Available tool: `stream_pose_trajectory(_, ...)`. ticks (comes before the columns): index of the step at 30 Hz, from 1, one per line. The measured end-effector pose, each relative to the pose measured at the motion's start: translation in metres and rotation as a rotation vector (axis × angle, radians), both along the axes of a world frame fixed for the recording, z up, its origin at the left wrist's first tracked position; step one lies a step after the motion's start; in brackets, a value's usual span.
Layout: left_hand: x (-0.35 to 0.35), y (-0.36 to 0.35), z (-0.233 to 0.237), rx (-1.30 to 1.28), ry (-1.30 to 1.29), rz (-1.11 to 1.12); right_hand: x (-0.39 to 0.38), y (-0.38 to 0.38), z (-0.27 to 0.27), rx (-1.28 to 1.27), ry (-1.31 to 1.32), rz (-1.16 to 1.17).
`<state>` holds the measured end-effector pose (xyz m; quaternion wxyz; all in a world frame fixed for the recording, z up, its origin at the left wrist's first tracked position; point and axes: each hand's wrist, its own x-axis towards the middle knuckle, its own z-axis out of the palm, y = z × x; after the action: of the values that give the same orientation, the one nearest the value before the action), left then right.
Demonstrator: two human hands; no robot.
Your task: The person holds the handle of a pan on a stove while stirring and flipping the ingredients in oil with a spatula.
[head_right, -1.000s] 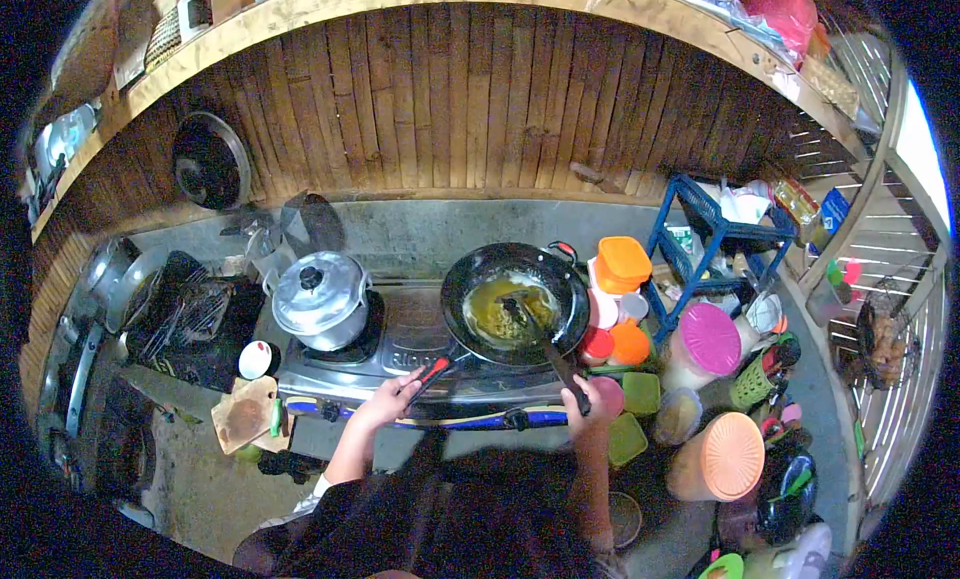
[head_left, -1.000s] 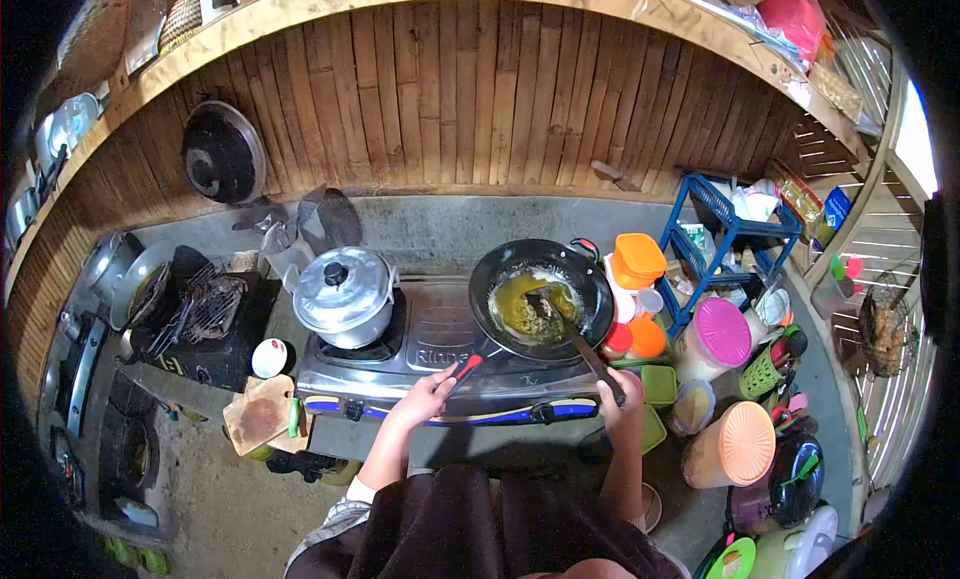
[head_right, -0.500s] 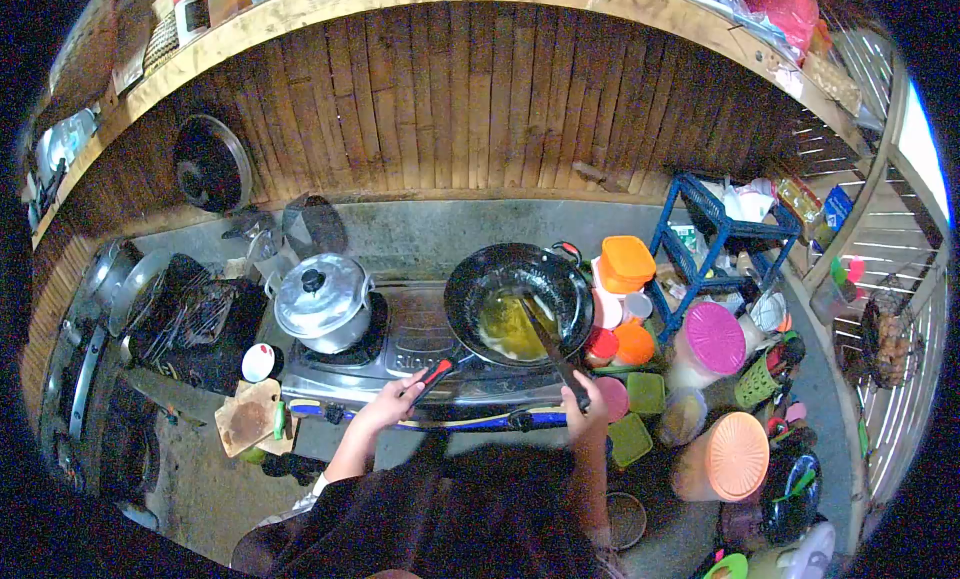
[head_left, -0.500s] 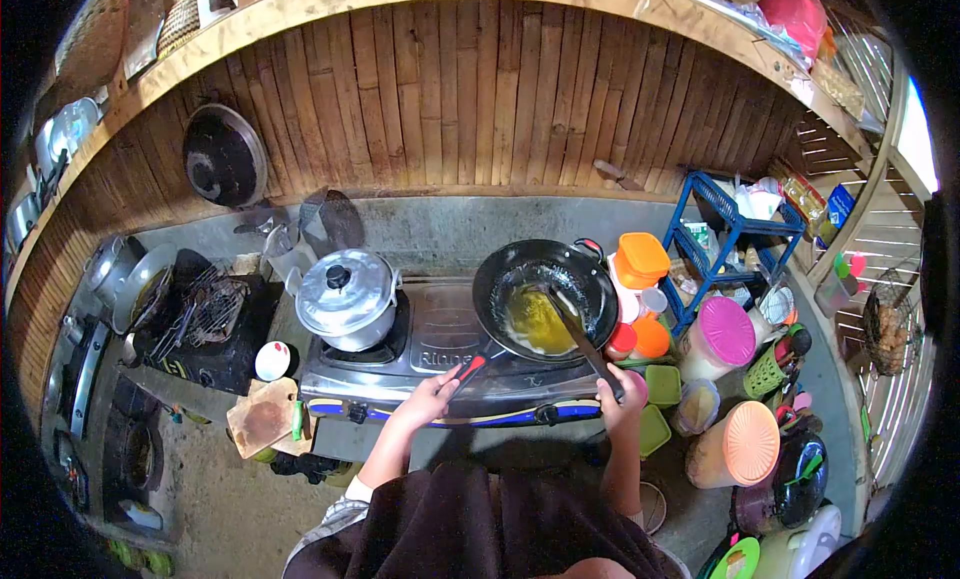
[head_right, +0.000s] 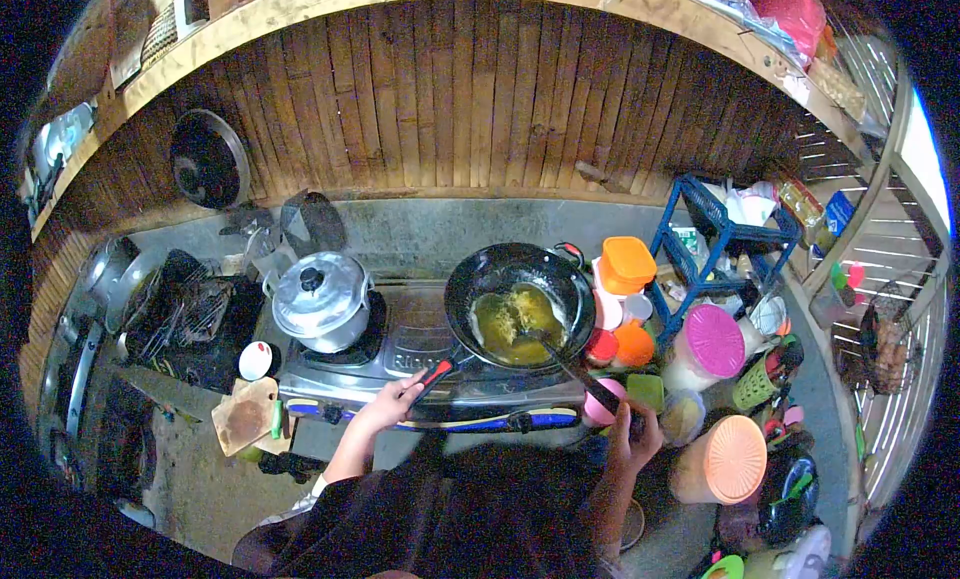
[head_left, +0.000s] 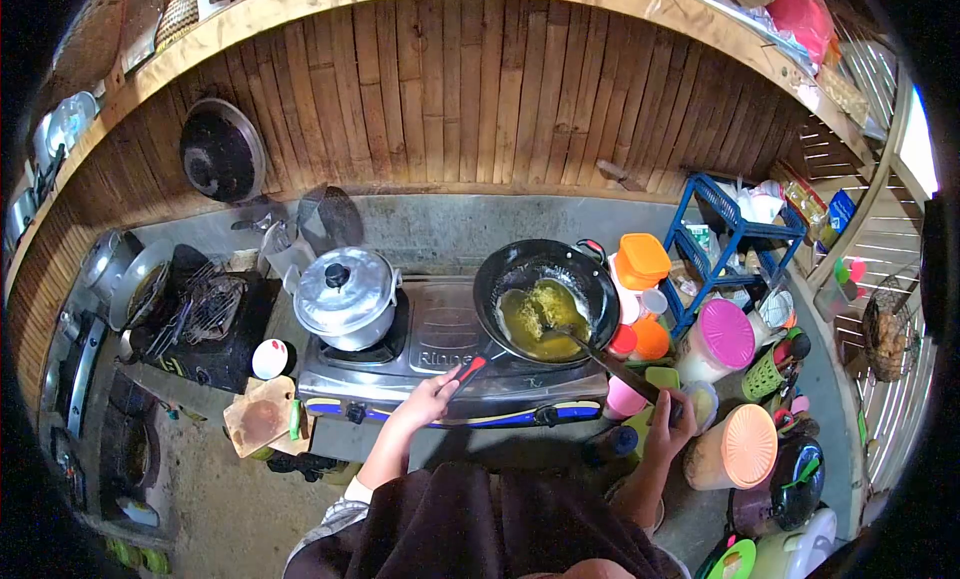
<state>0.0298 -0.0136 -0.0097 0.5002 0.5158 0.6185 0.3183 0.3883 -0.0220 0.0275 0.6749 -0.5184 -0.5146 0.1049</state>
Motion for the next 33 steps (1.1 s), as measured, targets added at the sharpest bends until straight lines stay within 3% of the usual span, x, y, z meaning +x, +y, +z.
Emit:
stream_pose_trajectory(10,-0.001,0.0,0.0,-0.007,-0.018,-0.005,-0.025,0.007,0.011,-0.003,-0.197,-0.01)
stream_pose_trajectory(11,-0.001,0.0,-0.001,0.006,0.011,-0.016,-0.036,0.001,0.025,-0.097,-0.027,0.103)
stream_pose_trajectory(14,-0.002,0.001,-0.002,0.008,0.023,-0.024,-0.024,0.026,-0.024,-0.089,-0.177,0.122)
stream_pose_trajectory(15,-0.002,0.001,-0.002,-0.003,0.003,-0.022,-0.025,0.03,-0.038,-0.185,-0.107,0.173)
stream_pose_trajectory(16,-0.002,0.001,-0.001,-0.003,0.003,-0.022,-0.033,0.028,-0.024,-0.185,-0.108,0.173)
stream_pose_trajectory(19,-0.002,0.001,0.0,-0.017,0.024,-0.025,-0.053,0.026,0.001,-0.213,-0.462,0.18)
stream_pose_trajectory(20,-0.002,0.002,0.001,-0.014,0.024,-0.025,-0.055,0.031,-0.009,-0.214,-0.463,0.18)
stream_pose_trajectory(22,-0.001,0.001,0.001,-0.013,0.023,-0.025,-0.056,0.036,-0.034,-0.349,-0.174,0.348)
stream_pose_trajectory(23,0.0,0.001,0.001,-0.002,0.024,-0.019,-0.053,0.038,-0.042,-0.424,-0.248,0.378)
stream_pose_trajectory(28,0.0,0.001,0.001,-0.023,0.013,0.006,-0.047,0.031,-0.037,-0.404,-0.199,0.456)
stream_pose_trajectory(31,-0.001,0.001,-0.004,0.012,0.028,-0.014,-0.041,0.02,-0.011,-0.272,-0.416,0.269)
stream_pose_trajectory(33,-0.001,0.001,-0.001,-0.018,-0.014,-0.01,-0.028,0.022,-0.018,-0.148,-0.364,0.235)
